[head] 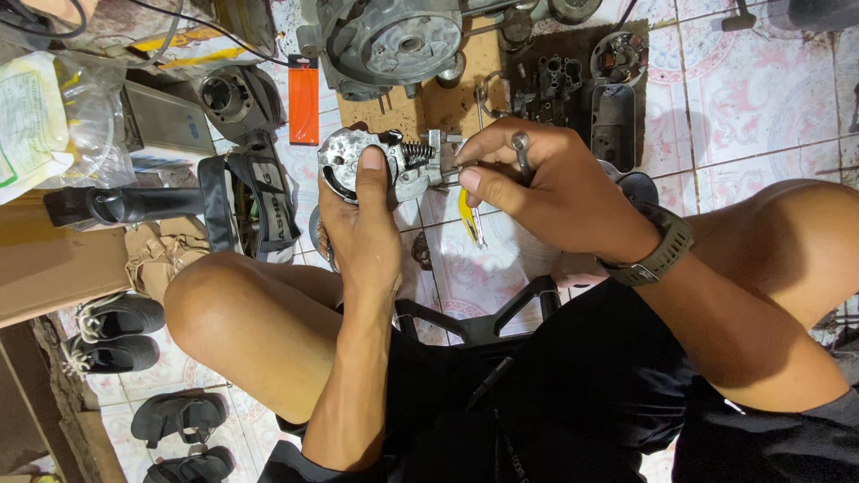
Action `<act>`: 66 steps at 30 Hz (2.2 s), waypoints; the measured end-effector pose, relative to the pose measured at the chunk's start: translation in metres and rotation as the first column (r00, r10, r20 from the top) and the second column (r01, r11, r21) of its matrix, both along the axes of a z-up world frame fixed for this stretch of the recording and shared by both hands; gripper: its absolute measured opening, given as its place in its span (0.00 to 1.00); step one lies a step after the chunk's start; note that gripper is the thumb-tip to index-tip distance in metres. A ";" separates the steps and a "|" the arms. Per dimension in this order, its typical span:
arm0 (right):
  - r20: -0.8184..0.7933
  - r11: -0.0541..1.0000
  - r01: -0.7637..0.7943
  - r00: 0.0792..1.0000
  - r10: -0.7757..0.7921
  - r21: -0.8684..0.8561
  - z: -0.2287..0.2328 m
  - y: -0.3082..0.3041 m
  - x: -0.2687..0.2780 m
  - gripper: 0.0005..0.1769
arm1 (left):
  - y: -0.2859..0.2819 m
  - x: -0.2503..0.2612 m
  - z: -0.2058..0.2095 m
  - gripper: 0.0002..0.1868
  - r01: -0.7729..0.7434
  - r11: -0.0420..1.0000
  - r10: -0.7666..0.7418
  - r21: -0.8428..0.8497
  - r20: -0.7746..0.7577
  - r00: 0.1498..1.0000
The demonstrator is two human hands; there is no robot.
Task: The person sits cross-legged on a chair and uses a wrench to tighten a bolt on a small mechanical component held in their left hand. They rotate the part to access different angles while working in a cluttered workshop environment.
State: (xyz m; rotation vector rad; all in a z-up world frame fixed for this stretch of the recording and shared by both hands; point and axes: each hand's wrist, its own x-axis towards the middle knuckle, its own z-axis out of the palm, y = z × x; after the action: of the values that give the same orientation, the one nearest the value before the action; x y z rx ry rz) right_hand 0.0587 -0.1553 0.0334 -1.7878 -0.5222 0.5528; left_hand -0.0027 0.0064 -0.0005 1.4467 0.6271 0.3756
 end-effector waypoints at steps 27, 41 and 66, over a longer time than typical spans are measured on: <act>0.057 0.999 0.034 0.998 -0.034 0.012 0.001 -0.009 0.005 0.08 | 0.003 0.001 0.005 0.26 -0.081 0.996 0.079 -0.031 -0.063 0.995; 0.148 0.839 0.342 0.940 -0.308 -0.423 -0.119 -0.043 0.069 0.08 | -0.002 0.009 0.023 0.38 -0.140 0.990 0.117 -0.022 -0.433 0.894; -0.124 0.466 0.627 0.510 -0.851 -0.625 -0.456 -0.090 -0.047 0.12 | -0.019 0.018 -0.010 0.13 -0.137 0.943 0.125 -0.303 -0.060 0.990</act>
State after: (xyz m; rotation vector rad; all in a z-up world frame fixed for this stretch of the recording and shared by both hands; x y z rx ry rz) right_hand 0.0121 -0.2451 -0.4228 -2.0670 0.8455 0.4124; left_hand 0.0152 -0.0131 -0.0102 1.1199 0.7807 0.3370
